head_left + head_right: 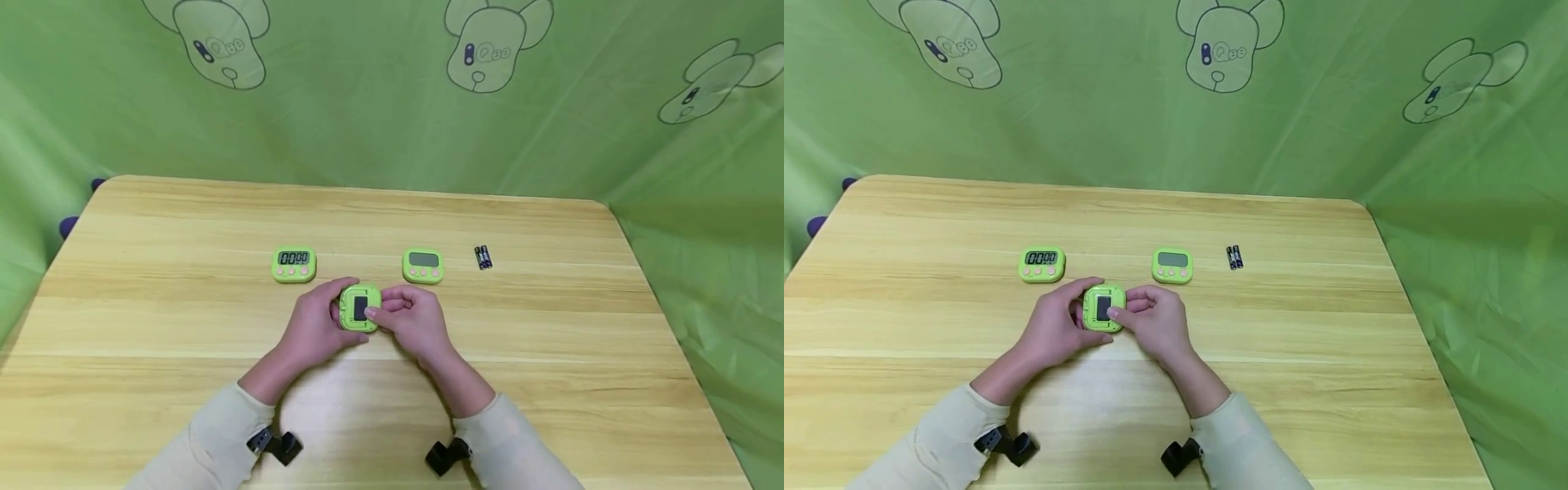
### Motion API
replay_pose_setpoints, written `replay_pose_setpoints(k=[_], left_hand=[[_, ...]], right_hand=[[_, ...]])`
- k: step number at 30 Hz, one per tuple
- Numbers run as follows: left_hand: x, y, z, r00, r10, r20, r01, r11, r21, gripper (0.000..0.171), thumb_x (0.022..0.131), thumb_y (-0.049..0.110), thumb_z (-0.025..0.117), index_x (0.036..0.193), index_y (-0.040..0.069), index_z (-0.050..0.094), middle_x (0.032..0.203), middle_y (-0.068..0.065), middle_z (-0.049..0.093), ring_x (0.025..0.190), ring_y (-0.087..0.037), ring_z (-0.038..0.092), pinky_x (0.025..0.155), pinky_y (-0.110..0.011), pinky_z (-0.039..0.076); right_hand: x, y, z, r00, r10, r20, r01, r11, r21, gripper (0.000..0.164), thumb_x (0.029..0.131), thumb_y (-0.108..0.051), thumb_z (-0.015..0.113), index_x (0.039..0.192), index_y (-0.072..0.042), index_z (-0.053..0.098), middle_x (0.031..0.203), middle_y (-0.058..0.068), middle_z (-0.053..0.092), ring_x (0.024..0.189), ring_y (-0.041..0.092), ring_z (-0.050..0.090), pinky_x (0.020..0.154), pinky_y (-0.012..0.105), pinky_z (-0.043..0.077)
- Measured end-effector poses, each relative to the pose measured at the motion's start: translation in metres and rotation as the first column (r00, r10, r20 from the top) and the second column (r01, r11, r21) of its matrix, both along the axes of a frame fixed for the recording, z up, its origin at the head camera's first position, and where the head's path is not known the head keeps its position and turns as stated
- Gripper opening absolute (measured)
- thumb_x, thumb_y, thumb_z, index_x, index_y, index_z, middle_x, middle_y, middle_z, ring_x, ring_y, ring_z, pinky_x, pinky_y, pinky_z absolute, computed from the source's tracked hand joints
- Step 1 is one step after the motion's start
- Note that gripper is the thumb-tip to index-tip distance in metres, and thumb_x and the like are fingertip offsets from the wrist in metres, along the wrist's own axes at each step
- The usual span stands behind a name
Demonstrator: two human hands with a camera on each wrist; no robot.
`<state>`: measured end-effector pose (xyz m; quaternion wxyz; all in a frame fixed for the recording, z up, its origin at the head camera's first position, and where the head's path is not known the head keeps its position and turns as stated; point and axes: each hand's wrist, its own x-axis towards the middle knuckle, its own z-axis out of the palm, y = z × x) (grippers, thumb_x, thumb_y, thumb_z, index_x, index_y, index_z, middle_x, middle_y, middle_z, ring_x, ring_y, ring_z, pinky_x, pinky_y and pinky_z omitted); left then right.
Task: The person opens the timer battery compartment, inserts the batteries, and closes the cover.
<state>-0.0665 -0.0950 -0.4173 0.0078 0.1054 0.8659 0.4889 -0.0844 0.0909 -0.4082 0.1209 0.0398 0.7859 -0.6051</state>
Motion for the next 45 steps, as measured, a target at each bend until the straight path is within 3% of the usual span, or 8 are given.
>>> replay_pose_setpoints(k=[6, 15, 23, 33, 45], left_hand=[[0.002, 0.0, -0.002, 1.0, 0.002, -0.019, -0.002, 1.0, 0.01, 0.085, 0.057, 0.006, 0.098, 0.133, 0.004, 0.061, 0.086, 0.0, 0.057, 0.069, -0.014, 0.053, 0.057, -0.03, 0.049], [0.004, -0.001, -0.005, 0.998, 0.027, -0.056, -0.023, 0.997, 0.069, 0.085, 0.054, 0.005, 0.099, 0.131, 0.003, 0.062, 0.087, -0.001, 0.06, 0.067, -0.014, 0.055, 0.055, -0.028, 0.05], [0.003, -0.002, -0.012, 0.999, 0.031, -0.039, -0.025, 0.988, 0.15, 0.086, 0.055, 0.002, 0.098, 0.133, 0.004, 0.061, 0.09, -0.001, 0.063, 0.065, -0.014, 0.058, 0.054, -0.027, 0.053], [0.003, -0.001, -0.013, 0.998, 0.03, -0.05, -0.021, 0.986, 0.167, 0.085, 0.056, 0.002, 0.097, 0.133, 0.003, 0.061, 0.087, -0.001, 0.06, 0.061, -0.013, 0.057, 0.051, -0.027, 0.051], [0.001, -0.002, -0.013, 0.998, 0.038, -0.049, -0.03, 0.988, 0.149, 0.086, 0.055, 0.001, 0.098, 0.133, 0.005, 0.061, 0.086, -0.001, 0.06, 0.062, -0.014, 0.057, 0.052, -0.027, 0.052]], right_hand=[[0.001, 0.0, -0.001, 1.0, -0.012, 0.018, 0.012, 1.0, -0.022, 0.024, 0.076, -0.003, 0.087, 0.094, 0.002, 0.072, 0.078, 0.01, 0.07, 0.07, 0.018, 0.066, 0.061, 0.026, 0.056], [0.001, -0.001, -0.002, 1.0, -0.019, 0.007, 0.02, 0.997, -0.073, 0.02, 0.078, 0.004, 0.082, 0.094, 0.005, 0.071, 0.078, 0.012, 0.07, 0.065, 0.018, 0.066, 0.06, 0.03, 0.058], [-0.001, 0.006, -0.003, 0.997, -0.02, 0.072, 0.033, 0.981, -0.192, 0.02, 0.08, 0.003, 0.082, 0.097, 0.007, 0.072, 0.08, 0.015, 0.071, 0.065, 0.018, 0.068, 0.061, 0.032, 0.06], [0.002, 0.01, 0.002, 0.996, -0.059, 0.065, 0.067, 0.988, -0.14, 0.015, 0.081, -0.001, 0.082, 0.095, 0.0, 0.076, 0.082, 0.013, 0.072, 0.063, 0.019, 0.064, 0.054, 0.025, 0.054], [0.003, 0.039, 0.01, 0.995, 0.019, 0.095, -0.014, 0.998, -0.057, 0.02, 0.083, -0.004, 0.081, 0.1, 0.003, 0.073, 0.085, 0.015, 0.072, 0.065, 0.022, 0.067, 0.057, 0.029, 0.057]])
